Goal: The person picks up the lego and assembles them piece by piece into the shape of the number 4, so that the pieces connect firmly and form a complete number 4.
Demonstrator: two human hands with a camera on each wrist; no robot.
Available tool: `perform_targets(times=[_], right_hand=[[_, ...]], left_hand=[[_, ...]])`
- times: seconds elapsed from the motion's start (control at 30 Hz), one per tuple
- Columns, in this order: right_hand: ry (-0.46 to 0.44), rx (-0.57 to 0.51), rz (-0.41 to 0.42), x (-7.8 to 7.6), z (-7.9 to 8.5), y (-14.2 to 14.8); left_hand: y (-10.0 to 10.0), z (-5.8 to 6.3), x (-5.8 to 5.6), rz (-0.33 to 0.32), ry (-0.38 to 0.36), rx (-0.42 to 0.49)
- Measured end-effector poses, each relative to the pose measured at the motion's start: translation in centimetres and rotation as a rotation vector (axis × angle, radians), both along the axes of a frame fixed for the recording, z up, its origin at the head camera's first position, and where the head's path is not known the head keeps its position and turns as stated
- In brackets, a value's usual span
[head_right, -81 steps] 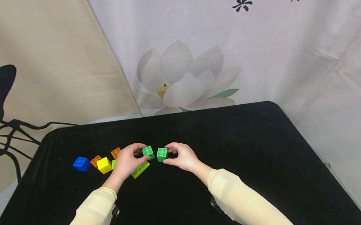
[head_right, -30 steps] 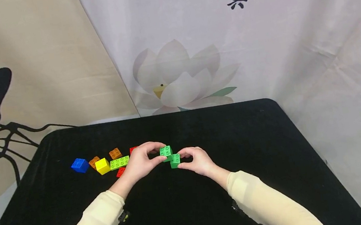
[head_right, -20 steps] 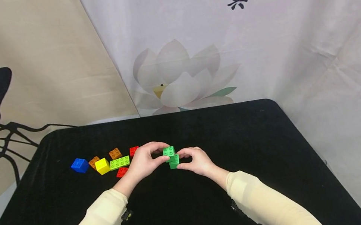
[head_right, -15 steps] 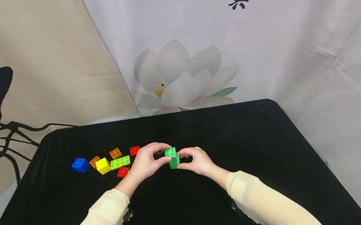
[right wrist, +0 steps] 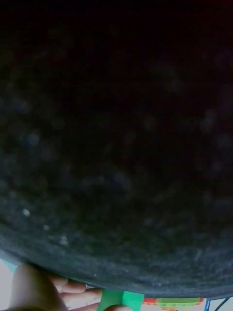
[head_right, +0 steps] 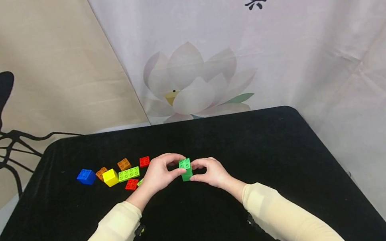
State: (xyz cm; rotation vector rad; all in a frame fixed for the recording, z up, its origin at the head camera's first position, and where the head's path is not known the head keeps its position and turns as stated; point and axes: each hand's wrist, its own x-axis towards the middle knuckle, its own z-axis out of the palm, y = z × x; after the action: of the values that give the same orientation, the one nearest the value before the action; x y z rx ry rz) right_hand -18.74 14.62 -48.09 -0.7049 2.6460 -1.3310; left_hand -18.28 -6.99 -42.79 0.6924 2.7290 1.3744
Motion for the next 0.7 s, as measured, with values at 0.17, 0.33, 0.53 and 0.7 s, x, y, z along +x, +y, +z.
perform_targets(times=[0.17,0.33,0.53,0.7], right_hand=[[-0.016,-0.003,0.008,-0.13,-0.03,0.05],[-0.012,0.011,0.009,-0.22,-0.12,0.16],[-0.028,0.011,0.005,-0.26,0.0,0.15],[-0.03,0.007,0.003,-0.32,0.0,0.11]], left_hand=[[0.04,0.02,-0.21,0.006,-0.016,-0.016],[0.04,0.13,-0.24,0.006,-0.027,-0.023],[0.19,0.08,-0.32,-0.006,-0.008,-0.026],[0.22,-0.07,-0.33,0.003,-0.009,-0.021]])
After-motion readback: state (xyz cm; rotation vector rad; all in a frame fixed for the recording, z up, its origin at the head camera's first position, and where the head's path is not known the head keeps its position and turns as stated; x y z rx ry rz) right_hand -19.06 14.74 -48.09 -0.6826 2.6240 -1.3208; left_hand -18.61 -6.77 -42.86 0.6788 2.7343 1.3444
